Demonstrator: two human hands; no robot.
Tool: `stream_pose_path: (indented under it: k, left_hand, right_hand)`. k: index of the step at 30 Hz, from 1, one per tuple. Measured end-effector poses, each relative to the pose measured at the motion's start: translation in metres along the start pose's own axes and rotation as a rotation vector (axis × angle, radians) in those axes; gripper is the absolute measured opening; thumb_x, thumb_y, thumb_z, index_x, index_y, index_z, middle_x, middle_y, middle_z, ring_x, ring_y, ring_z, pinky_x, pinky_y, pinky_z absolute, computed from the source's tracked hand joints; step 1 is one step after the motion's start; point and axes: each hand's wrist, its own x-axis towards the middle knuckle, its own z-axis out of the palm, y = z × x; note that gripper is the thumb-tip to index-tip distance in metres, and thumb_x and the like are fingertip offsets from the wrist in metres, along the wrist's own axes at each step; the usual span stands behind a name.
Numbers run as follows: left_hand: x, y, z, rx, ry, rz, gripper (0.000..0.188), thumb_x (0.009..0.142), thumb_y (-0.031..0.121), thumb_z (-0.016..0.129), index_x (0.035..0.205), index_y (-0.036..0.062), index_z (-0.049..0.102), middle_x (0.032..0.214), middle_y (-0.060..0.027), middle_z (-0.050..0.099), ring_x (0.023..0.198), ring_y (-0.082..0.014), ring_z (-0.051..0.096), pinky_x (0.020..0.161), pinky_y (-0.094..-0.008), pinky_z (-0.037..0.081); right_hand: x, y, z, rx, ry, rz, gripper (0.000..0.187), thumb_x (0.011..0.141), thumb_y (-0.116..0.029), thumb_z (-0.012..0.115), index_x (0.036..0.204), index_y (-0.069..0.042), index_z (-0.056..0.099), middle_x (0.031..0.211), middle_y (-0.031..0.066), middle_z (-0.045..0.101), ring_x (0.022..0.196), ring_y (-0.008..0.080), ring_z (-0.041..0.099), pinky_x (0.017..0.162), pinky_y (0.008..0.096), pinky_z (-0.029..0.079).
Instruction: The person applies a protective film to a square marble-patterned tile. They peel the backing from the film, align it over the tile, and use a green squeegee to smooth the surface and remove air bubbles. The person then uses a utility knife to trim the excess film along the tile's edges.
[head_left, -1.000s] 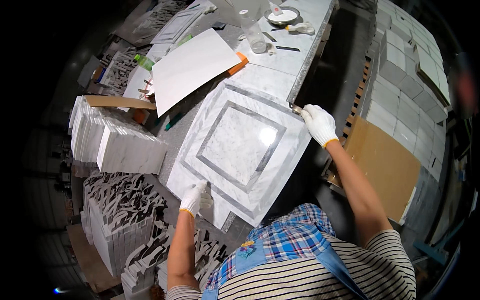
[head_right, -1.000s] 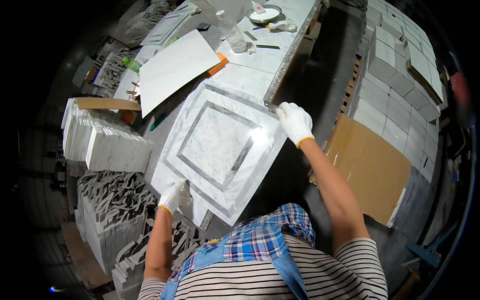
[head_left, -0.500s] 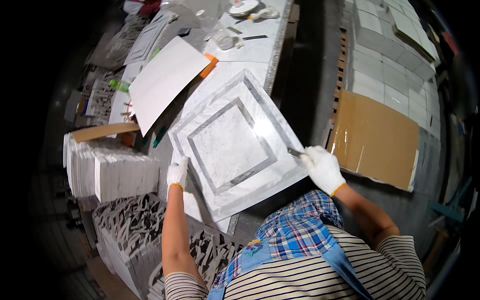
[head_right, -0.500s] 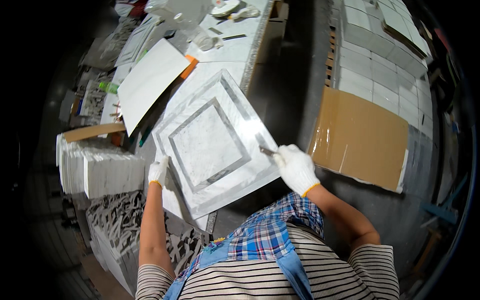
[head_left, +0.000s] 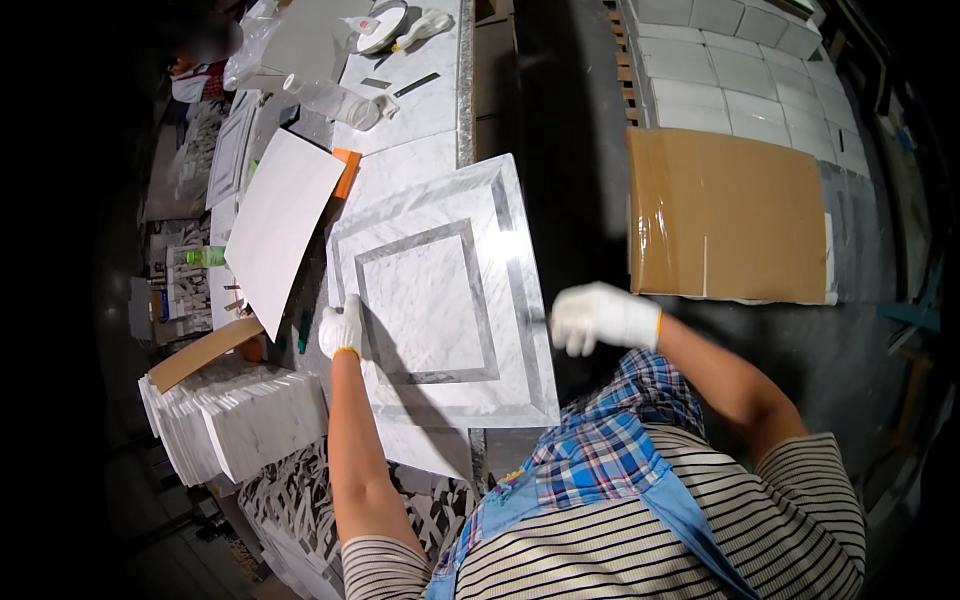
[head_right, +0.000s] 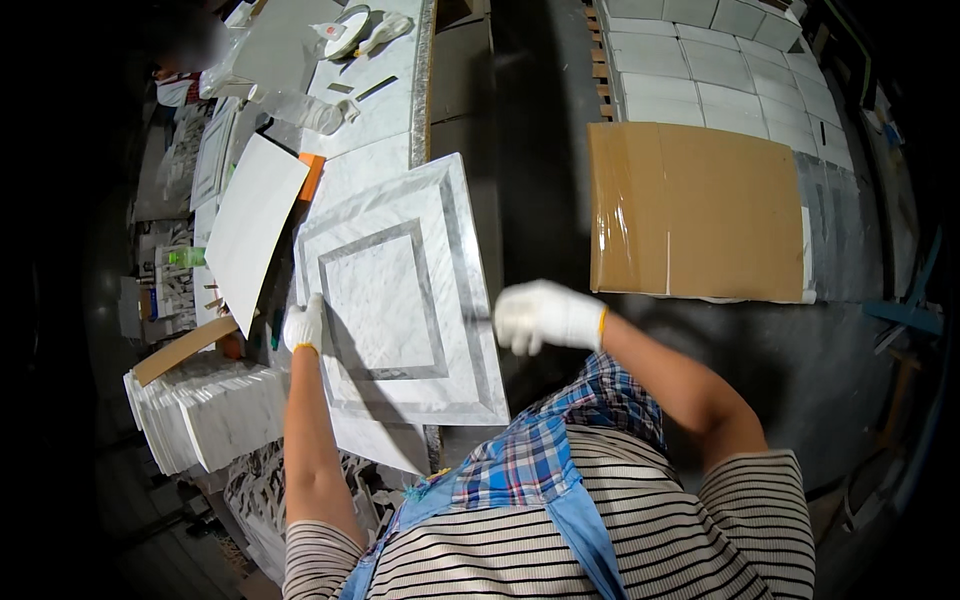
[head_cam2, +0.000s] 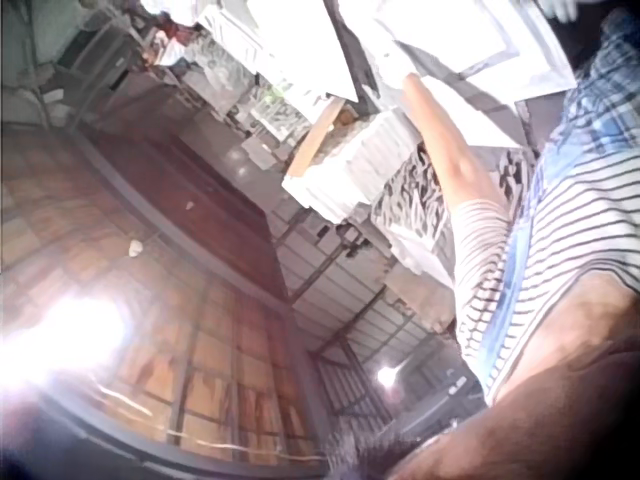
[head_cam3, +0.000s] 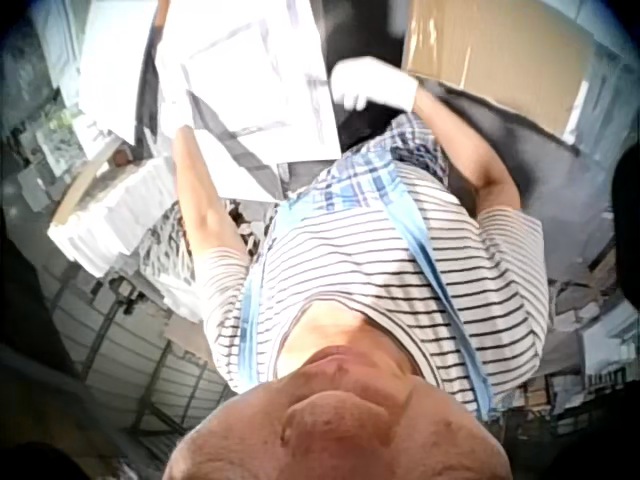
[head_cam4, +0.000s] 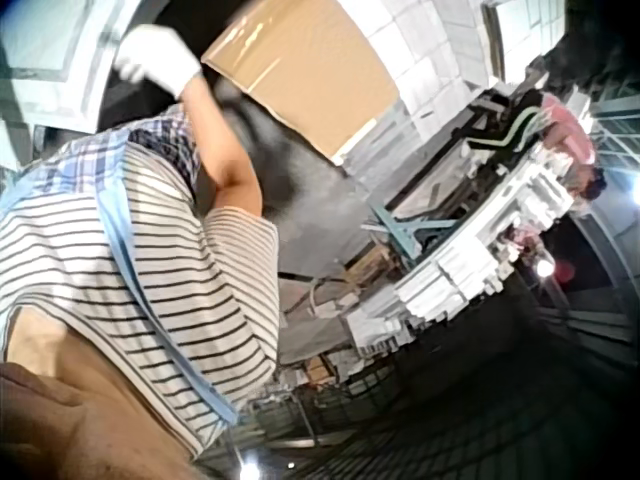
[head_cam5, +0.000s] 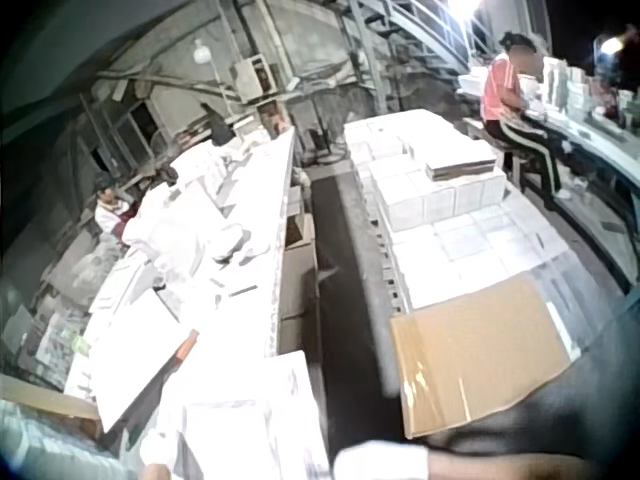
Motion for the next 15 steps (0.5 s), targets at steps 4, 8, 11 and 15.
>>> stream_pose_path:
  k: [4,8,11,15]
  left_hand:
    - [-0.057,0.017,-0.01,-0.073,-0.042,0.019,0.072,0.088,0.058,0.055,0.129,-0.0019,0.058,0.125,-0.03,0.062,0.112,-0.0425,0.062,0.097,-0.0462,0.048]
    - [-0.145,0.031,-0.002,-0.651,0.049,0.086,0.063,0.091,0.037,0.063,0.138,-0.0043,0.052,0.128,-0.0245,0.063,0.115,-0.0337,0.062,0.099,-0.0424,0.047]
    - [-0.219,0.041,-0.014,-0.812,-0.109,0.006,0.046,0.093,0.028,0.064,0.124,-0.0053,0.061,0.116,-0.0183,0.067,0.105,-0.025,0.063,0.091,-0.0371,0.05]
    - [-0.29,0.023,-0.017,-1.053,-0.583,-0.184,0.026,0.096,0.023,0.062,0.107,0.0006,0.069,0.085,-0.0051,0.069,0.07,-0.0083,0.06,0.06,-0.0225,0.047]
  right_hand:
    - [0.048,-0.068,-0.032,-0.328,0.522,-0.322,0.022,0.103,-0.028,0.055,0.097,-0.007,0.061,0.084,0.0017,0.064,0.067,0.0084,0.057,0.058,0.0251,0.05]
    - [0.101,-0.091,-0.061,-0.131,0.569,-0.427,0.018,0.102,-0.026,0.058,0.103,-0.009,0.064,0.087,-0.0009,0.061,0.072,0.0067,0.055,0.066,0.0263,0.05]
    - [0.134,-0.087,-0.079,-0.044,0.592,-0.492,0.018,0.101,-0.024,0.059,0.109,-0.009,0.065,0.09,-0.0006,0.062,0.079,0.007,0.055,0.071,0.0263,0.049]
    - [0.163,-0.072,-0.083,0.076,0.517,-0.615,0.018,0.102,-0.024,0.059,0.108,-0.009,0.066,0.089,-0.0016,0.062,0.077,0.0082,0.055,0.07,0.025,0.047]
